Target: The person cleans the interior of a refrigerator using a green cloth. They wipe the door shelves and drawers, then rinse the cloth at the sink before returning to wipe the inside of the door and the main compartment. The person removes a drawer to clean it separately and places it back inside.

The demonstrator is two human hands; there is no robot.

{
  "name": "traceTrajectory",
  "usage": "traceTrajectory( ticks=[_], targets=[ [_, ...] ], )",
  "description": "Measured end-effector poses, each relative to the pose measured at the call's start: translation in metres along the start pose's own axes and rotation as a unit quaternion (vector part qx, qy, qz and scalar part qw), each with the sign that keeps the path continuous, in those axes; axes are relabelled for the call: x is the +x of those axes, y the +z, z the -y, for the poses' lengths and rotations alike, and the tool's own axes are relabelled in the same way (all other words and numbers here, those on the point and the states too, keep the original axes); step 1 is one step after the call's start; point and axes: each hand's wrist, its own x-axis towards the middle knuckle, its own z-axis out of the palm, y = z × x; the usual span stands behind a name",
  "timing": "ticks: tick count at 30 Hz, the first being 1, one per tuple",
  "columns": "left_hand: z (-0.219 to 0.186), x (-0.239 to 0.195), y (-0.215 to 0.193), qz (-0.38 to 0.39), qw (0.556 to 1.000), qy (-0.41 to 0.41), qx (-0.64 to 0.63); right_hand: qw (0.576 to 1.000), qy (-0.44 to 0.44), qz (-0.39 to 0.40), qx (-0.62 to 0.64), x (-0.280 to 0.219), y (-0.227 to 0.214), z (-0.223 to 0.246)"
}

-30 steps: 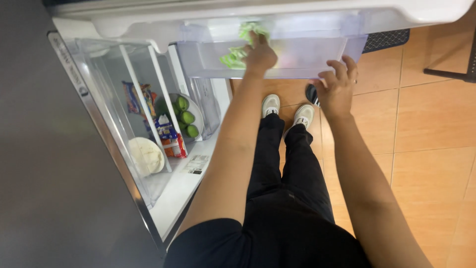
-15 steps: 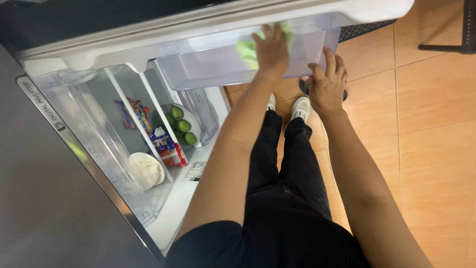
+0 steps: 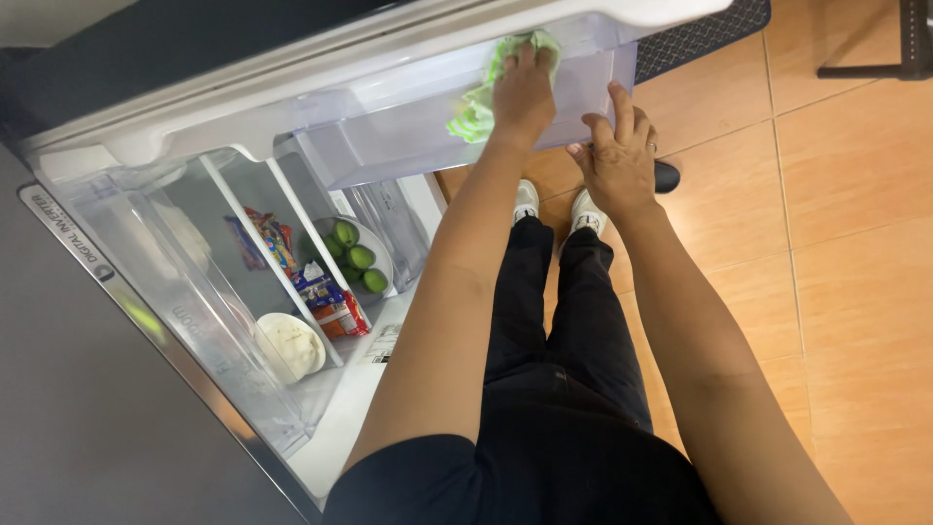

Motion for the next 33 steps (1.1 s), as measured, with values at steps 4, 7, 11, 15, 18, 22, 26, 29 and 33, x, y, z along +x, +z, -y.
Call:
traceTrajectory(
  ticks=[4, 7, 11, 15, 18, 22, 26, 29, 33],
  targets=[
    [0.028, -0.001, -0.016, 0.005, 1.000, -0.021, -0.002, 1.000, -0.005, 0.005, -0.005, 0.002, -0.007, 0.003],
    [0.049, -0.005, -0.027, 0.036, 0.996, -0.070, 0.037, 1.000, 0.009, 0.013, 0.004, -0.001, -0.003, 0.004],
    [0.042, 0.007, -0.018, 0.050, 0.994, -0.094, 0.025, 0.999, 0.023, 0.014, 0.023, -0.004, 0.000, 0.003],
    [0.017, 0.010, -0.014, 0.033, 0.996, -0.077, 0.022, 0.999, 0.014, 0.011, 0.034, -0.009, 0.003, 0.003],
    [0.000, 0.016, -0.008, 0.046, 0.997, -0.063, -0.009, 0.999, 0.011, 0.008, 0.037, -0.015, 0.004, 0.003],
    [-0.019, 0.021, 0.011, 0.054, 0.997, -0.040, -0.046, 0.999, 0.009, 0.015, 0.033, -0.018, 0.006, 0.001],
    [-0.041, 0.017, 0.012, 0.054, 0.998, 0.005, -0.039, 0.999, 0.014, 0.023, 0.031, -0.020, 0.005, 0.002],
    [-0.053, 0.011, 0.008, 0.046, 0.998, -0.010, -0.049, 0.999, 0.016, 0.028, 0.029, -0.019, 0.004, 0.001],
    [-0.052, 0.002, 0.003, 0.038, 0.999, 0.031, -0.010, 0.999, 0.025, 0.035, 0.012, -0.021, 0.004, 0.003]
  ],
)
